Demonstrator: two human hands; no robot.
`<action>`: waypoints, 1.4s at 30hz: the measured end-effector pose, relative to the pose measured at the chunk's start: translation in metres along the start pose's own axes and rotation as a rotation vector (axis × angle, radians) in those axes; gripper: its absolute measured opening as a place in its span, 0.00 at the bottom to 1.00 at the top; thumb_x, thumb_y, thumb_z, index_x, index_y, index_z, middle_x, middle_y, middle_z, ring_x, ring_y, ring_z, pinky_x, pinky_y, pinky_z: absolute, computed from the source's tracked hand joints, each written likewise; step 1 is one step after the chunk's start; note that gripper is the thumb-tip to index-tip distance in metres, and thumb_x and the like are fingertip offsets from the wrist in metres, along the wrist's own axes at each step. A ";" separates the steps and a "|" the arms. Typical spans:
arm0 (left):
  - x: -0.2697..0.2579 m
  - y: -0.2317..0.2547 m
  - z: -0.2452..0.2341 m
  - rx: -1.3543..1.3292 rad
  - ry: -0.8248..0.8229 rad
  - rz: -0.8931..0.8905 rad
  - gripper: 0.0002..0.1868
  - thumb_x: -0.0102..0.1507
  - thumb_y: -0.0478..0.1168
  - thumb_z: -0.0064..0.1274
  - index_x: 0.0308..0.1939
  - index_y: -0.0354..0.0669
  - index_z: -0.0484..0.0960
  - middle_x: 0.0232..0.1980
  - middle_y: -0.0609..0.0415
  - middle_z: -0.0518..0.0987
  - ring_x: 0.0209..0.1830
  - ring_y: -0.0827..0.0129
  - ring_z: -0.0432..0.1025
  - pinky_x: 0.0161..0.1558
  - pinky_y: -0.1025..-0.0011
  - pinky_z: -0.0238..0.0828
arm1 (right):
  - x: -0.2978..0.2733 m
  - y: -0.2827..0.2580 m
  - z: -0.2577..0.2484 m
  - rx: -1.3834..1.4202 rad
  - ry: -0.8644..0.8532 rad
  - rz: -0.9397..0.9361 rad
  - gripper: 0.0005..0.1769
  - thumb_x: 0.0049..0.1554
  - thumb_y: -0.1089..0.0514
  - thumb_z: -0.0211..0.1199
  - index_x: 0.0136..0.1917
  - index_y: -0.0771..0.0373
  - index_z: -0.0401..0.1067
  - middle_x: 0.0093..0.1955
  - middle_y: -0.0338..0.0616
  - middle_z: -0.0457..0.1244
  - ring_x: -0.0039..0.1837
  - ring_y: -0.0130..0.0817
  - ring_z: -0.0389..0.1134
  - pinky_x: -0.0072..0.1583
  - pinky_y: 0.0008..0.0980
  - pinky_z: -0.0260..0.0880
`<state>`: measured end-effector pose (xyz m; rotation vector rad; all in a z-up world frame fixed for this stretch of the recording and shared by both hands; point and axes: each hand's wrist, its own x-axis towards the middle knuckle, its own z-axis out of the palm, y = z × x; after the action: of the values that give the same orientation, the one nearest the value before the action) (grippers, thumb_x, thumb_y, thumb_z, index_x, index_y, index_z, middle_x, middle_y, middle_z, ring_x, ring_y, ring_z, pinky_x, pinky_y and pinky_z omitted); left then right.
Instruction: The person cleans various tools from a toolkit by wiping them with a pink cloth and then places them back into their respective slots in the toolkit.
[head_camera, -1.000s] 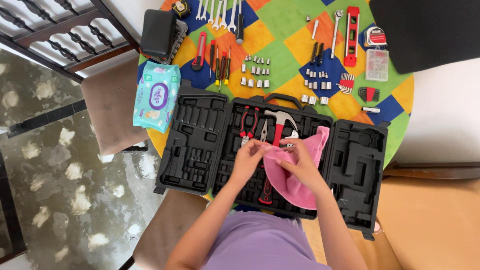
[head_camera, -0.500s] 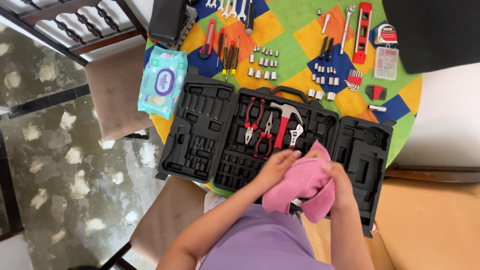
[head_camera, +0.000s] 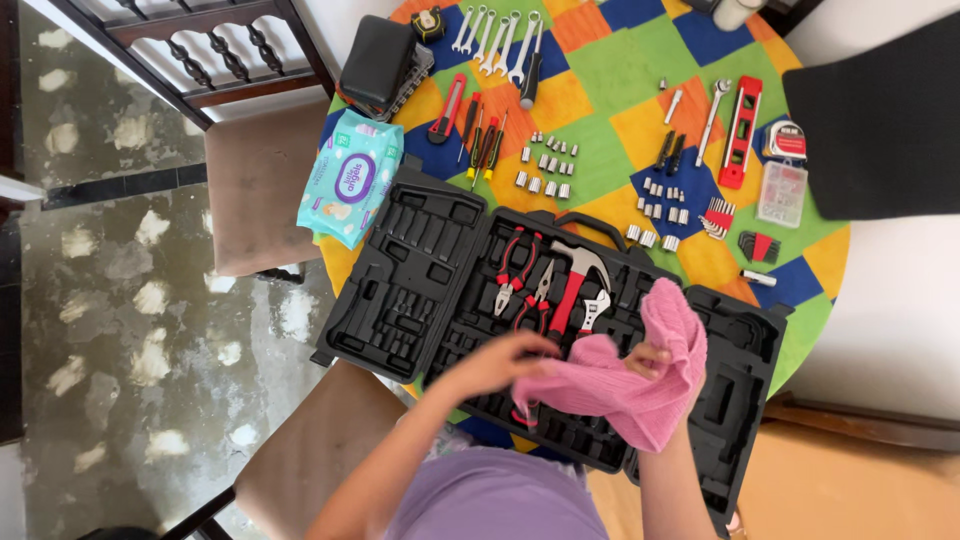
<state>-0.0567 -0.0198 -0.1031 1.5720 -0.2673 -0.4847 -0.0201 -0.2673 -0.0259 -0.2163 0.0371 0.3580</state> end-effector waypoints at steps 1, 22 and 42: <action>0.001 -0.012 -0.021 -0.047 0.130 -0.054 0.20 0.65 0.46 0.56 0.58 0.39 0.81 0.55 0.51 0.81 0.56 0.67 0.75 0.59 0.68 0.71 | -0.003 0.004 -0.009 0.114 -0.065 0.039 0.23 0.65 0.45 0.52 0.54 0.70 0.66 0.46 0.54 0.65 0.48 0.44 0.69 0.54 0.39 0.73; 0.255 -0.087 -0.234 1.323 0.667 -0.095 0.21 0.58 0.52 0.62 0.43 0.38 0.81 0.49 0.48 0.76 0.54 0.55 0.69 0.50 0.59 0.67 | -0.004 0.116 0.043 0.193 -0.059 -0.036 0.22 0.71 0.42 0.52 0.54 0.64 0.68 0.42 0.43 0.67 0.44 0.38 0.68 0.45 0.33 0.72; 0.226 -0.074 -0.218 0.985 0.755 -0.191 0.19 0.65 0.49 0.55 0.45 0.34 0.77 0.48 0.41 0.78 0.52 0.48 0.72 0.50 0.54 0.69 | 0.015 0.088 0.014 0.053 -0.004 -0.070 0.23 0.75 0.48 0.53 0.70 0.70 0.64 0.51 0.46 0.68 0.44 0.35 0.70 0.43 0.35 0.73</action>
<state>0.2330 0.0755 -0.2071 2.6246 0.2850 0.1832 -0.0372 -0.1785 -0.0317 -0.1641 0.0351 0.2872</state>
